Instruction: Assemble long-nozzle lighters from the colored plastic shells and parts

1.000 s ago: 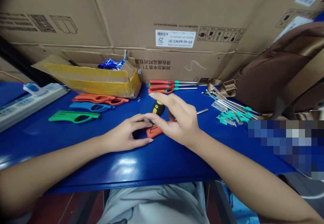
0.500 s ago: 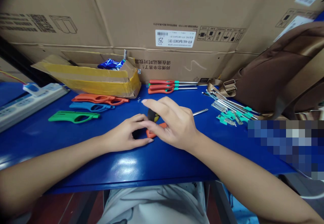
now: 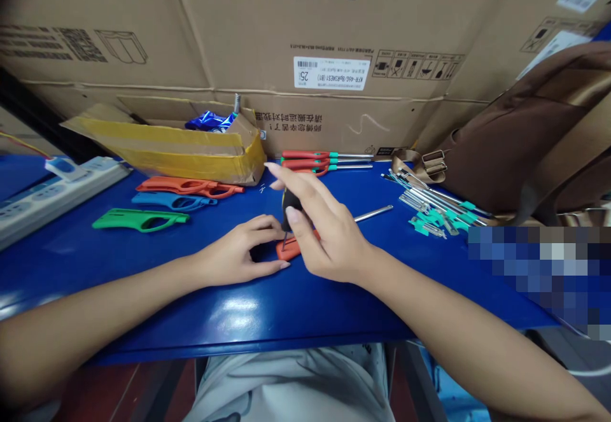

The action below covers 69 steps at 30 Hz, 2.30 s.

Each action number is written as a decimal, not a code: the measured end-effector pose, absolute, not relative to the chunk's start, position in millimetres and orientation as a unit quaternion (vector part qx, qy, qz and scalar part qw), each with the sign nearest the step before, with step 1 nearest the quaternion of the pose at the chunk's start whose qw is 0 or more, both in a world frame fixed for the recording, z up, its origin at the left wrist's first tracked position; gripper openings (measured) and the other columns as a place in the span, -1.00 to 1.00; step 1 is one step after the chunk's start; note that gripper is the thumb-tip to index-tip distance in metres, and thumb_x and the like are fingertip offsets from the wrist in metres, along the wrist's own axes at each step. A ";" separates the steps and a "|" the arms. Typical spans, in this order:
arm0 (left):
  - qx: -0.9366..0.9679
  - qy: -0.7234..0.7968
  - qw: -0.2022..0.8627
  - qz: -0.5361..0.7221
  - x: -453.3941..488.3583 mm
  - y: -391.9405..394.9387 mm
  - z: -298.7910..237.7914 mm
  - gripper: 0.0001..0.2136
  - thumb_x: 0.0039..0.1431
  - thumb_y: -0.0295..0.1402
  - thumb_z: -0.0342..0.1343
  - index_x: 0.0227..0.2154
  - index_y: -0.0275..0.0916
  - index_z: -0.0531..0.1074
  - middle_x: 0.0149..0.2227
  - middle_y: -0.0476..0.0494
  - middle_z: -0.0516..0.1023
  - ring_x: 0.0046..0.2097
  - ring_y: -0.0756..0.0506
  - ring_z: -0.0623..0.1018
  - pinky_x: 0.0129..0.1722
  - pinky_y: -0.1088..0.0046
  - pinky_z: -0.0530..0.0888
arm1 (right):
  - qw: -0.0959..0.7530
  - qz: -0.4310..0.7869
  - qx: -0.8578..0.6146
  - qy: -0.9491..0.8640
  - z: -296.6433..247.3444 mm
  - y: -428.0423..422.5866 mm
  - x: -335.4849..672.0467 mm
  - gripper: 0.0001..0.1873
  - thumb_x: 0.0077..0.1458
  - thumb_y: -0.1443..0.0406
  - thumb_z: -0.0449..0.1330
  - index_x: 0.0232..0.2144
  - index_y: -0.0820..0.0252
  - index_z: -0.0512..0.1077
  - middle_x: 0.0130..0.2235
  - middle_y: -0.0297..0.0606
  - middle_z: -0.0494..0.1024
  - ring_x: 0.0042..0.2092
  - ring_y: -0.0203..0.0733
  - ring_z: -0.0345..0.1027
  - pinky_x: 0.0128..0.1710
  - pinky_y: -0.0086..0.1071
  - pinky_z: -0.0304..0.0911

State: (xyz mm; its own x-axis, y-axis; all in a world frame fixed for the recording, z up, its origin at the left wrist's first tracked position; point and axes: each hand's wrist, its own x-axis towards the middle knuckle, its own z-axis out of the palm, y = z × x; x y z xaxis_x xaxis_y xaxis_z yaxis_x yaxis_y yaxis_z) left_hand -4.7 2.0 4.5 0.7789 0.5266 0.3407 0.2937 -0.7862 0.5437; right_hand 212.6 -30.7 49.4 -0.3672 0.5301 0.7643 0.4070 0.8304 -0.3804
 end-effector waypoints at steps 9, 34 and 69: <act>0.909 0.227 0.244 0.250 -5.0 2.3 3.7 -0.67 0.22 -0.23 0.28 0.00 -0.24 0.53 -0.14 -0.15 0.52 -0.08 -0.13 0.53 0.04 0.28 0.49 | 0.497 -0.047 -0.240 -0.833 55.2 -29.5 216.5 -0.55 0.29 0.35 0.16 0.21 0.06 0.38 -0.08 -0.16 0.61 -0.13 -0.12 0.50 -0.19 -0.25 0.50; 0.907 0.236 0.249 0.244 -4.9 3.8 4.0 -0.68 0.20 -0.21 0.29 -0.04 -0.25 0.55 -0.14 -0.16 0.51 -0.09 -0.14 0.55 0.02 0.28 0.52 | 0.482 0.101 -0.266 -0.829 53.0 -26.8 214.5 -0.53 0.39 0.32 0.02 0.30 0.09 0.23 0.04 -0.12 0.54 -0.10 -0.18 0.50 -0.26 -0.32 0.52; 0.911 0.232 0.243 0.241 -5.4 5.1 3.0 -0.68 0.21 -0.21 0.29 -0.02 -0.23 0.54 -0.08 -0.19 0.53 -0.02 -0.18 0.55 0.05 0.24 0.52 | 0.525 0.067 -0.266 -0.806 36.9 -21.0 215.7 -0.53 0.24 0.26 0.26 0.18 0.06 0.32 0.02 -0.17 0.55 -0.29 -0.26 0.49 -0.39 -0.38 0.48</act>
